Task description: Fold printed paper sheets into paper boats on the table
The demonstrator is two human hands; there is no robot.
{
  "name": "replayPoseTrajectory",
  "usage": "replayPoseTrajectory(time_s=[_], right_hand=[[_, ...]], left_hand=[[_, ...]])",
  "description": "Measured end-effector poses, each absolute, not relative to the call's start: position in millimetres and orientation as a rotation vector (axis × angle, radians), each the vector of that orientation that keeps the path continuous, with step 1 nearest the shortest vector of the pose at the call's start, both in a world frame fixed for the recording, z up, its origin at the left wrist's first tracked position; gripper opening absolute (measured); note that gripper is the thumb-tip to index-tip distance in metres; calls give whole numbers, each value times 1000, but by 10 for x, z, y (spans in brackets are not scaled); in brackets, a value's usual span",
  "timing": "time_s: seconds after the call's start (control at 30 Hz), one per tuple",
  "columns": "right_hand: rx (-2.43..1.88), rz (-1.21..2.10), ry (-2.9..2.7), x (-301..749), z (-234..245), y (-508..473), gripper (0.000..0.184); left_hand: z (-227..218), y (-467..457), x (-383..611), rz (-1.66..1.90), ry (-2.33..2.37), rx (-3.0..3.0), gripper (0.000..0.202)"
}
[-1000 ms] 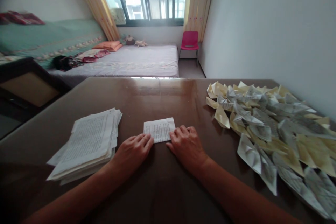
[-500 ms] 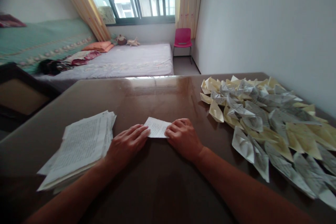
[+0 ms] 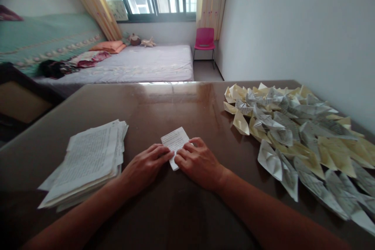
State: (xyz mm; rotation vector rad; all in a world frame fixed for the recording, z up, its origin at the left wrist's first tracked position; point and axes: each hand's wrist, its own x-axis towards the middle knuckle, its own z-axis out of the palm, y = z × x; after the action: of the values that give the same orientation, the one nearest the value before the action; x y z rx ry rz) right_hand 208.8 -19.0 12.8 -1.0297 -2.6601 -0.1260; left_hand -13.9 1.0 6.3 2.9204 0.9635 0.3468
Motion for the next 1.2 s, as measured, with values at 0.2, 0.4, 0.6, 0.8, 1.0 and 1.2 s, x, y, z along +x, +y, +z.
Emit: replayPoseTrajectory(time_s=[0.2, 0.4, 0.6, 0.8, 1.0, 1.2], right_hand=[[-1051, 300, -2612, 2205, 150, -89, 16], [-1068, 556, -2499, 2318, 86, 10, 14], [-1107, 392, -2468, 2316, 109, 9, 13], [-1139, 586, -2389, 2318, 105, 2, 10], [-1155, 827, -2135, 2319, 47, 16, 12], [-1253, 993, -1955, 2322, -101, 119, 18]], left_hand=[[42, 28, -164, 441, 856, 2868, 31], [59, 116, -244, 461, 774, 2849, 34], [38, 90, -203, 521, 820, 2878, 32], [35, 94, -208, 513, 793, 2848, 27], [-23, 72, -154, 558, 995, 2649, 18], [-61, 42, -86, 603, 1253, 2409, 12]])
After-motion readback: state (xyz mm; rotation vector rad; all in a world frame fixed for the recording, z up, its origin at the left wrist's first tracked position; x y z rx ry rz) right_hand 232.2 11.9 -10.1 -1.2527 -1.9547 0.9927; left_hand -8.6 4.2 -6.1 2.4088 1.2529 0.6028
